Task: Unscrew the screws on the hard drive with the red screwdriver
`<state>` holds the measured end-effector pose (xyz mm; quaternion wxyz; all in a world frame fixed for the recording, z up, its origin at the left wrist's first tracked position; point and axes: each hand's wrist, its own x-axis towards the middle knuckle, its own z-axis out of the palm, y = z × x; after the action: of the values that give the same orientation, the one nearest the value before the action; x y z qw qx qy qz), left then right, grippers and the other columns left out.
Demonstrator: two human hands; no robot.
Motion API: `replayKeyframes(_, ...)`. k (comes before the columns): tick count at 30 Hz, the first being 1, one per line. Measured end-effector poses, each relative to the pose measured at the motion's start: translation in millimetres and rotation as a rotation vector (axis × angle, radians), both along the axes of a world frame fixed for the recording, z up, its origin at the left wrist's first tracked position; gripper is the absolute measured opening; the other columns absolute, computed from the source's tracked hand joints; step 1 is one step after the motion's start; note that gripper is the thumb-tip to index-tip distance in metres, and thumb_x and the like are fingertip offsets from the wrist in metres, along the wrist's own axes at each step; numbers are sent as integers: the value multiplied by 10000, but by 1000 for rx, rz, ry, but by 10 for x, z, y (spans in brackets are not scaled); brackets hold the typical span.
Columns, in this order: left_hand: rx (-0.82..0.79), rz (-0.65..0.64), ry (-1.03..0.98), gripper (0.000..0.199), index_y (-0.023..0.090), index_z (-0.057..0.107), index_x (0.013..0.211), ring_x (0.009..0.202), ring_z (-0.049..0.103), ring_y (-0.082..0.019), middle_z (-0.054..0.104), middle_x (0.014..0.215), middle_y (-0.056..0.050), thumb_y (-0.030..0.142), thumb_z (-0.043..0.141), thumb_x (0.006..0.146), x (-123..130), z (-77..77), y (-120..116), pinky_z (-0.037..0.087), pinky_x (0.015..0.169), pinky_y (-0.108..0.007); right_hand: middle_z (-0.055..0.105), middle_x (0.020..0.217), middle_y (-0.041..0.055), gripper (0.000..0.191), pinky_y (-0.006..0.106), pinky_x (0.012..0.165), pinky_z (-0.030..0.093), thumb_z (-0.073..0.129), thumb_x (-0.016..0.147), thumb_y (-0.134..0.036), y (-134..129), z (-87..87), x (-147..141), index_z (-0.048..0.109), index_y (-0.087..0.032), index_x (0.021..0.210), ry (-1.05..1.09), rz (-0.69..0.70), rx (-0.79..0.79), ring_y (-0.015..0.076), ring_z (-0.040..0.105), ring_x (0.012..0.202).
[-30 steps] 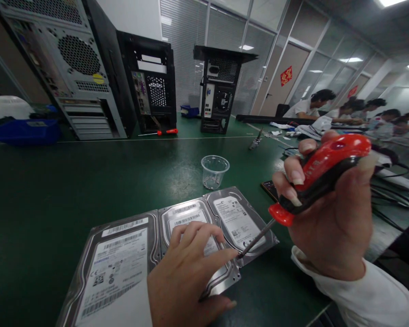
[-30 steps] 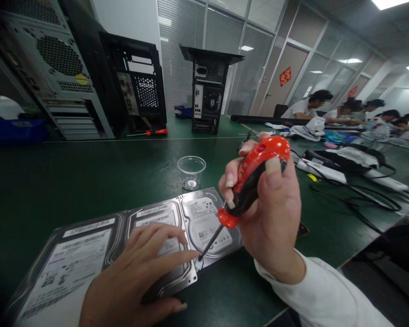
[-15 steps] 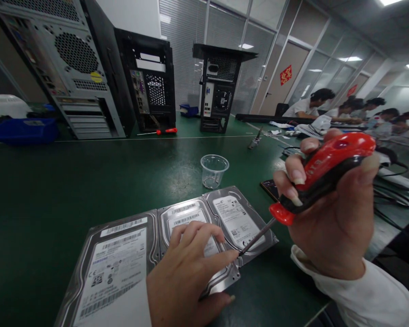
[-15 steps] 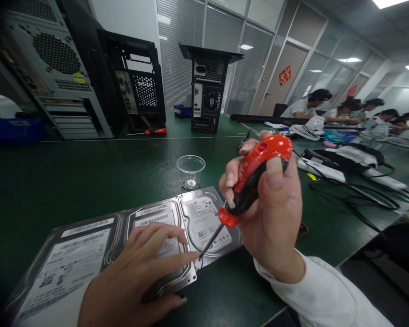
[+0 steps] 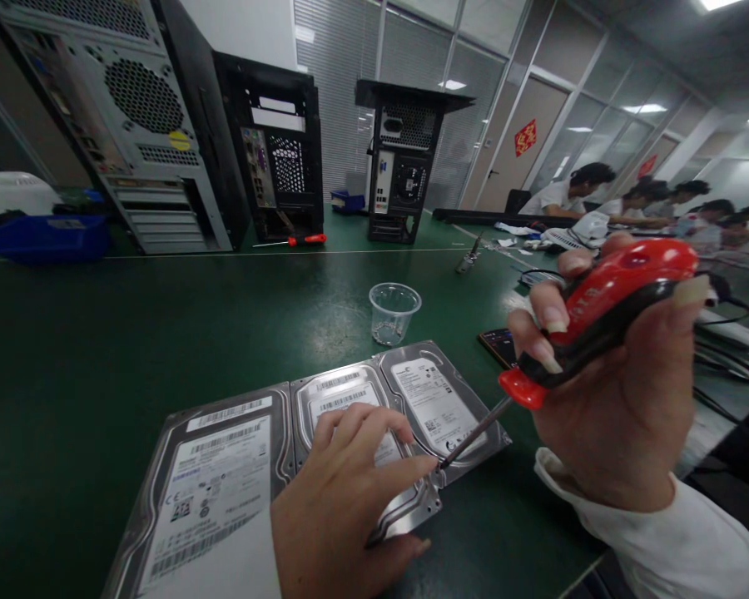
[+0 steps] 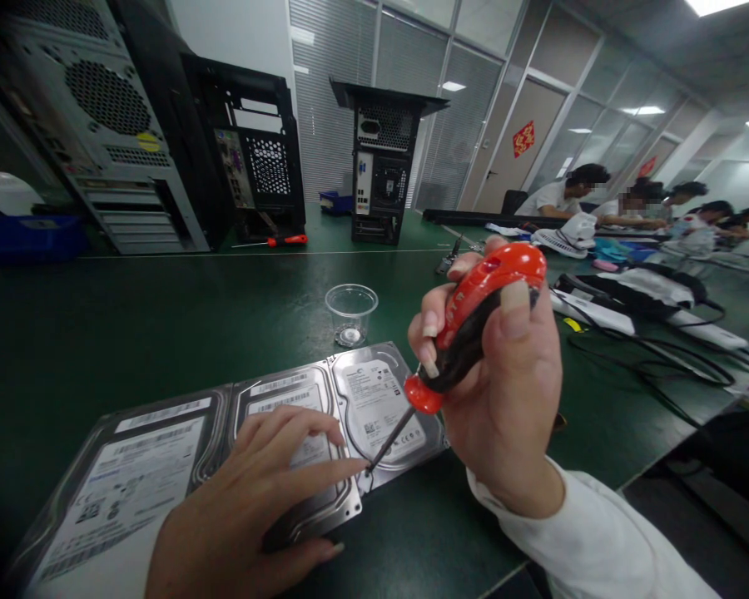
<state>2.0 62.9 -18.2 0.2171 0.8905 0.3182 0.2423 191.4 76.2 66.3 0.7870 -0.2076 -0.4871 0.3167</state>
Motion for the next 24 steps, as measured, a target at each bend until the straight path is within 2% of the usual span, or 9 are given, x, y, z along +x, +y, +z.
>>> replayKeyframes(12,-11,7,-10,812,417,514,1156,1165,400,-220,469,1235,97,7,853,543,17,26,-13,277,1007,-442,526,961,-19,313,158,483,470,778,756,-371,-1,-42,-16,671,-218,1007,-33,-6,-1,50,486,639)
replayKeyframes(19,-24,15,20,781,409,540,1149,1172,394,-220,473,1241,99,26,861,549,24,37,-12,286,1009,-443,532,958,-13,187,159,488,460,735,807,-316,9,-58,-16,674,-258,974,-29,80,38,63,528,656)
replayKeyframes(24,-15,5,14,791,408,534,1158,1167,399,-223,477,1236,86,33,870,548,14,29,0,298,993,-439,534,965,-13,270,170,475,465,751,788,-328,-2,-36,-46,655,-223,1017,-40,72,20,60,526,640)
